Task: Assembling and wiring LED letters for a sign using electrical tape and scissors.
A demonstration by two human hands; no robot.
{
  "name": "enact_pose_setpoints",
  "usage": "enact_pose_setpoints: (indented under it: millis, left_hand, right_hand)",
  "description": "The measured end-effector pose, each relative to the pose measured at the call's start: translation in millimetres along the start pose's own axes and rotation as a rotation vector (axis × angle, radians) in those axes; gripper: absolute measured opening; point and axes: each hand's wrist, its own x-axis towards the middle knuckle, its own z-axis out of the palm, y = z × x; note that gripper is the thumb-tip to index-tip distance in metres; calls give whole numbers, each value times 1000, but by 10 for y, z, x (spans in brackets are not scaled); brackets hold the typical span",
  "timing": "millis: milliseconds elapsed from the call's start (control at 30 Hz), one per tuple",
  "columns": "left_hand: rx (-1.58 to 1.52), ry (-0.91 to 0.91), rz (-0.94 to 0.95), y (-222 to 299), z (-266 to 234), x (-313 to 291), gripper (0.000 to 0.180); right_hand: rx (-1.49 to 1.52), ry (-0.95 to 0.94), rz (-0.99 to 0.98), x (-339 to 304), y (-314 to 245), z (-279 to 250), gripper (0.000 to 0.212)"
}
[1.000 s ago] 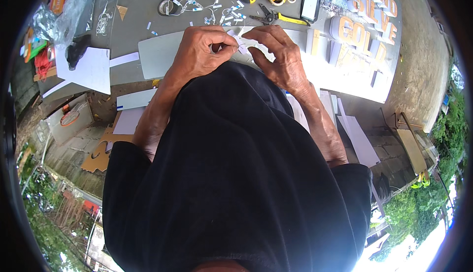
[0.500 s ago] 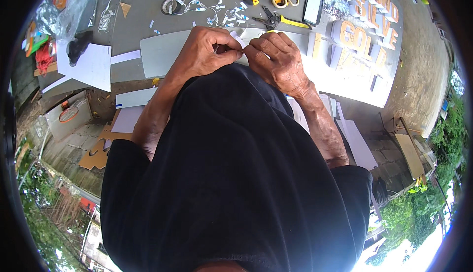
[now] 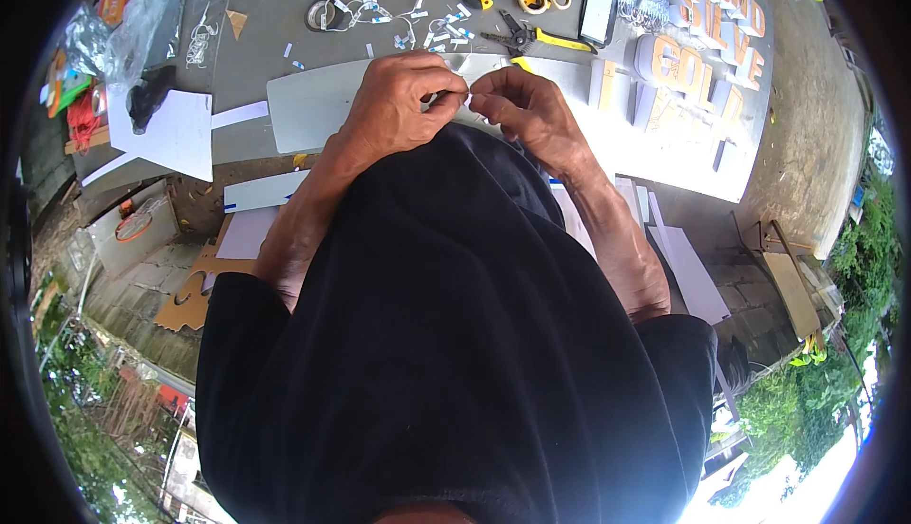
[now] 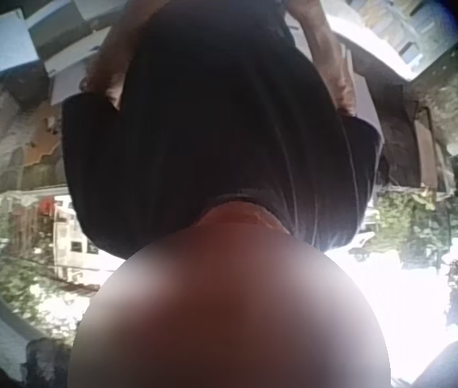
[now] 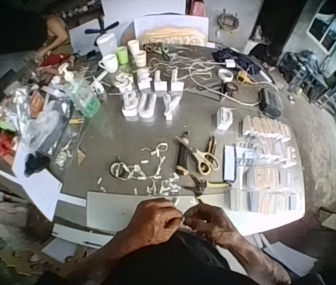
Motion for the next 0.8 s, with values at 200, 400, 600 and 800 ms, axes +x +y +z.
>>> enact_pose_setpoints:
  millis: [200,400,600,800]
  left_hand:
    - [-234,-118,-238,-19,-85,-11,7]
    - [-221,-151,-224,6,-101,8,7]
    - [-156,-89,-101,-9,-58,-19,8]
    - [-101,-45,-31,3,-14,-20,8]
  right_hand:
    - [-1092,204,-993,-46,-2,23,35]
    - [-1312,167,-1197,6,28,-52,32]
    - [-1081,178,-899,-76,40,106,17]
    - [73,18,37,-66,129,46,22]
